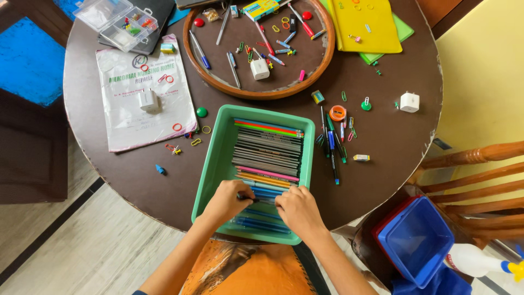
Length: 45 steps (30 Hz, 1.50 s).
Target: The person organizes stationery items on a round table. They pick up pens, pencils, and other small items from a tray and the table surface, then place them into a green plastic container. The person repeatedly arranges the items within the container.
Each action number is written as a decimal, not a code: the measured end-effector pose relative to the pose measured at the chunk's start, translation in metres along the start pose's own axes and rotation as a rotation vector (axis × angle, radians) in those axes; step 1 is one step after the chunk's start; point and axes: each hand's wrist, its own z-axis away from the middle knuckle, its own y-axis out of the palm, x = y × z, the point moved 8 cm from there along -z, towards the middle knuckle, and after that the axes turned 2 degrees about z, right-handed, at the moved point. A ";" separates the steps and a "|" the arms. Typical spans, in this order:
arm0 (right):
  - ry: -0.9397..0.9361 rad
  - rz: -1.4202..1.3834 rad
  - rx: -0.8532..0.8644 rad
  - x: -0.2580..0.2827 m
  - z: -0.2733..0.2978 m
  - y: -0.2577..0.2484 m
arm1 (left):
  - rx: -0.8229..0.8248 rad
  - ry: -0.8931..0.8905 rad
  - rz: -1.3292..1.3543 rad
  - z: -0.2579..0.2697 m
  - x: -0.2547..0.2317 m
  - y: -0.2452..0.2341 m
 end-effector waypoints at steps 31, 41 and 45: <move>0.804 -0.167 -0.311 -0.150 0.005 -0.063 | -0.045 0.246 -0.204 -0.056 -0.081 0.003; 0.769 -0.226 -0.173 -0.200 0.014 -0.017 | -0.104 0.181 -0.042 -0.066 -0.107 0.047; 0.771 -0.204 -0.151 -0.205 0.020 -0.019 | -0.144 0.136 -0.041 -0.065 -0.106 0.055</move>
